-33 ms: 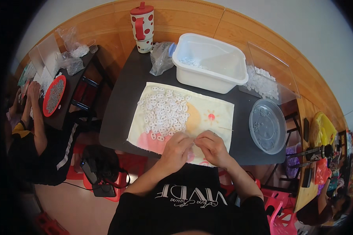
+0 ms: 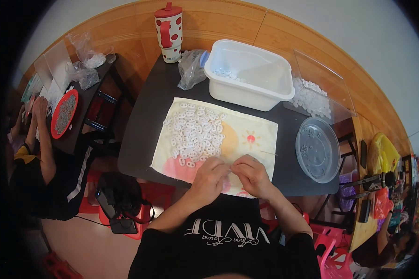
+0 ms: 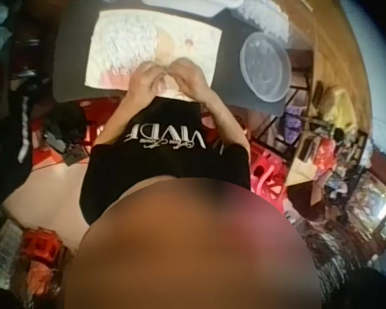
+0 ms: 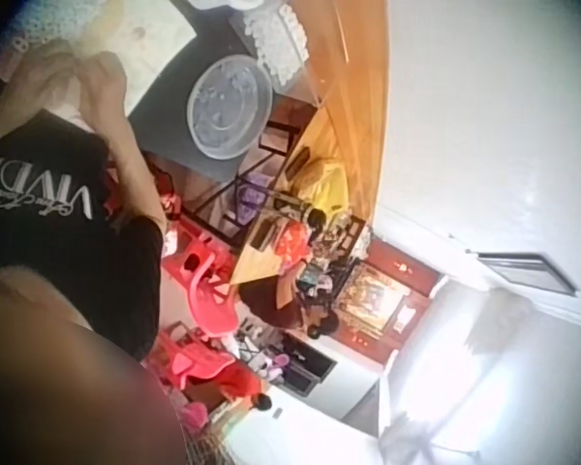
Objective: Sorting and inspecting small white plastic rings on a table.
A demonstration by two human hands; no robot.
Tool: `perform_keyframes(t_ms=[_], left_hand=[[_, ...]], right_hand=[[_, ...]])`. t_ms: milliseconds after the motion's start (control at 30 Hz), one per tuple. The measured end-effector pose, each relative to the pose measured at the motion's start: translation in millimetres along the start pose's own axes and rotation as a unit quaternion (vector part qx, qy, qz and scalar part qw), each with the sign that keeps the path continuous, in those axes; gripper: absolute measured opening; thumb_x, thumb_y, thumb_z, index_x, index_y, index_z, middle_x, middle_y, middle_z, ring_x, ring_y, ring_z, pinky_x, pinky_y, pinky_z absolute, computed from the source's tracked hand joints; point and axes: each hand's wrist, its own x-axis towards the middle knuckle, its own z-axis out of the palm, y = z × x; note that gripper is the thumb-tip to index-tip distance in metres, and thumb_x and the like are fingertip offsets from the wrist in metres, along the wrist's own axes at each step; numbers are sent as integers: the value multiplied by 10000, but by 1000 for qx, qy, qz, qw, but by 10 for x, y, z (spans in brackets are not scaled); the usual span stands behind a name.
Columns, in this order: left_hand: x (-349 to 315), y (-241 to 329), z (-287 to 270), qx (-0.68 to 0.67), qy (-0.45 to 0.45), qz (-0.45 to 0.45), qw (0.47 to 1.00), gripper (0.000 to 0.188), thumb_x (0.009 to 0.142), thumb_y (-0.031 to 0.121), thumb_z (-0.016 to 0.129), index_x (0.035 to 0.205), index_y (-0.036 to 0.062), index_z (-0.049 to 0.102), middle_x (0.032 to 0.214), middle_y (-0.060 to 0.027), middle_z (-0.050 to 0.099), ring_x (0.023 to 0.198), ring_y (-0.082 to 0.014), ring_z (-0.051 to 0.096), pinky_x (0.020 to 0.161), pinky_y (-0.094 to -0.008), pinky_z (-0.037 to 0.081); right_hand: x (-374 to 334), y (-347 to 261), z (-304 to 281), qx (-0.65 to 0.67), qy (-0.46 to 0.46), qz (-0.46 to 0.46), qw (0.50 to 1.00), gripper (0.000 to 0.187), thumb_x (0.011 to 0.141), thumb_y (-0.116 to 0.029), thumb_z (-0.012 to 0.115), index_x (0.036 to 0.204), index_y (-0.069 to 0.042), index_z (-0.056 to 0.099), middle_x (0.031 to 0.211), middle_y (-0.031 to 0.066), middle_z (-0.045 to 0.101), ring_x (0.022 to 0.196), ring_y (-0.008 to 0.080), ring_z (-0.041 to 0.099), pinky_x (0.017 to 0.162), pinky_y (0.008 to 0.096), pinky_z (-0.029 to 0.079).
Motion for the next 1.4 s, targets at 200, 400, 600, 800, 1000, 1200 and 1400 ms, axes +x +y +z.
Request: perform_keyframes(t_ms=[200, 400, 600, 800, 1000, 1200, 1400], left_hand=[[38, 59, -29, -8, -14, 14, 1000, 220, 709, -80, 581, 909, -5, 633, 817, -135, 542, 808, -334, 540, 692, -410, 448], [52, 48, -16, 29, -29, 26, 999, 154, 698, -66, 588, 839, -6, 593, 813, -138, 525, 807, -342, 521, 701, -414, 438], [61, 46, -4, 48, -47, 35, 997, 112, 695, -50, 585, 792, -2, 553, 807, -141, 516, 790, -343, 507, 688, -417, 433], [50, 60, 14, 76, -51, 41, 995, 104, 700, -40, 594, 789, -2, 556, 807, -137, 509, 786, -337, 500, 674, -414, 435], [30, 91, 35, 107, -53, 53, 991, 119, 693, -25, 616, 794, 0, 558, 808, -136, 505, 781, -340, 496, 672, -417, 439], [23, 16, -30, 43, -39, 35, 998, 218, 689, -58, 628, 898, -2, 602, 846, -150, 544, 823, -358, 535, 705, -425, 458], [66, 117, -92, -111, 10, -84, 990, 446, 785, -95, 681, 1220, -13, 624, 1025, -147, 632, 794, -227, 627, 667, -301, 520]], right_hand=[[28, -54, -1, -60, 2, -62, 996, 209, 705, 62, 647, 906, 6, 656, 919, 116, 609, 816, 300, 598, 701, 390, 462], [6, -35, 23, -71, -5, -62, 995, 213, 674, 70, 636, 877, 9, 646, 897, 112, 594, 792, 293, 583, 695, 383, 445], [1, -4, 18, -63, -17, -58, 996, 202, 671, 73, 633, 863, 11, 641, 888, 113, 586, 811, 289, 579, 709, 379, 440], [13, 3, 33, -66, -16, -69, 995, 193, 676, 47, 629, 864, 8, 636, 884, 113, 575, 806, 296, 564, 717, 378, 436], [3, 0, -1, -82, -48, -79, 992, 176, 666, 0, 615, 841, 1, 612, 875, 108, 547, 806, 303, 537, 725, 391, 432], [2, 17, 6, -40, -12, -47, 998, 245, 694, 120, 606, 913, 10, 628, 921, 126, 589, 803, 291, 577, 738, 372, 456], [-19, -66, -99, 318, 89, 229, 916, 145, 909, 106, 593, 1021, 25, 637, 945, 21, 639, 905, 73, 583, 792, 225, 475]])
